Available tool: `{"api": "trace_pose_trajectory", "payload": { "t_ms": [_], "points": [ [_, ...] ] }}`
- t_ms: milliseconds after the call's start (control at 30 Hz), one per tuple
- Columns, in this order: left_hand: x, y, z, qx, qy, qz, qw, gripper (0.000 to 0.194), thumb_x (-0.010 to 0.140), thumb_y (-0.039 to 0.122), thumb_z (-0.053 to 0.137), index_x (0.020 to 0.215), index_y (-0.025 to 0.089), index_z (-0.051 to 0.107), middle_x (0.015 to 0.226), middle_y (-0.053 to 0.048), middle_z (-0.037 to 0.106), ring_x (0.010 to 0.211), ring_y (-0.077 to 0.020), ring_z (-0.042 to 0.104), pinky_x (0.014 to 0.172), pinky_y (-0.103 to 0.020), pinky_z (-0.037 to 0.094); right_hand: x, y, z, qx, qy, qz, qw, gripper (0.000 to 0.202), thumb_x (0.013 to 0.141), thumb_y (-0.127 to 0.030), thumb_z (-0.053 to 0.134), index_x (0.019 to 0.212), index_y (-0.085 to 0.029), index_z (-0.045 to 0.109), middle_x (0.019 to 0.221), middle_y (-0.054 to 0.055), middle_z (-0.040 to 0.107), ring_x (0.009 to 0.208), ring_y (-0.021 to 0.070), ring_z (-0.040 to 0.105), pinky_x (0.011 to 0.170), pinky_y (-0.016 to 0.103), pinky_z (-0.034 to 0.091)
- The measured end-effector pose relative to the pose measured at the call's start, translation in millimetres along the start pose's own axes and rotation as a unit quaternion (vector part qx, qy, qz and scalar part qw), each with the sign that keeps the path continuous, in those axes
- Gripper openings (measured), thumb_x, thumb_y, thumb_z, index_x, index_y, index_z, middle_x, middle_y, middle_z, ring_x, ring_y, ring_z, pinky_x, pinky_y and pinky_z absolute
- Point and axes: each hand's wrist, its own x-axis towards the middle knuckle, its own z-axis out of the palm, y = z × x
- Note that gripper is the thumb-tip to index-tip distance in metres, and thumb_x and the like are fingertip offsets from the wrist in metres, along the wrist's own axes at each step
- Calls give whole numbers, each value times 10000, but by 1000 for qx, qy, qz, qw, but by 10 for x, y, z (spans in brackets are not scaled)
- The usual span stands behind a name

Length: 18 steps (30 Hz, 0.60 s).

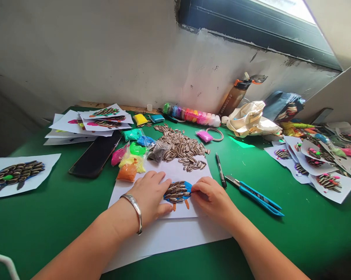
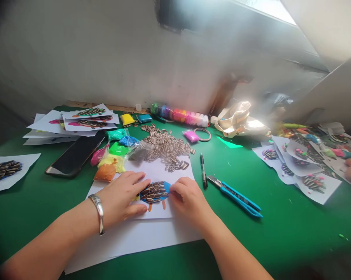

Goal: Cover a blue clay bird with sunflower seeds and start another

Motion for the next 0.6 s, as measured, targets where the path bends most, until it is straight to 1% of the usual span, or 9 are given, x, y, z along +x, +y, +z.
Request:
{"api": "trace_pose_trajectory", "payload": {
  "t_ms": [133, 233, 333, 467, 600],
  "points": [
    [-43, 37, -1, -12, 3, 15, 1000, 501, 755, 406, 620, 1224, 266, 514, 1259, -90, 513, 1109, -290, 474, 936, -438, 432, 9, 9, 11, -15, -12, -20, 1000, 165, 840, -101, 539, 793, -202, 661, 721, 26, 581, 705, 158, 521, 649, 282, 422],
    [-72, 98, 12, -7, 7, 27, 1000, 492, 748, 358, 640, 1218, 278, 519, 1297, -88, 498, 1137, -295, 468, 946, -452, 434, 11, 17, 32, -13, -14, -24, 1000, 172, 846, -95, 535, 805, -202, 664, 738, 30, 587, 726, 163, 521, 665, 288, 422],
    [-75, 148, 34, -4, 1, 32, 999, 491, 732, 322, 667, 1202, 265, 538, 1274, -91, 517, 1130, -298, 476, 942, -450, 442, 6, 27, 50, -13, -20, -18, 1000, 172, 856, -97, 529, 816, -198, 662, 753, 34, 585, 735, 163, 517, 672, 288, 417],
    [-50, 174, 52, -3, -21, 33, 999, 444, 731, 316, 667, 1158, 244, 568, 1173, -95, 561, 1090, -291, 489, 935, -440, 444, 9, 34, 72, -18, -22, -15, 999, 151, 873, -129, 531, 804, -191, 651, 766, 35, 577, 752, 165, 511, 693, 294, 406],
    [-34, 190, 45, -6, -23, 42, 999, 321, 739, 333, 646, 1041, 230, 603, 1100, -90, 568, 1060, -282, 493, 935, -433, 436, 28, 22, 84, -23, -27, -13, 999, 154, 881, -136, 526, 785, -182, 638, 763, 38, 578, 756, 166, 505, 696, 294, 393]
  ]
}}
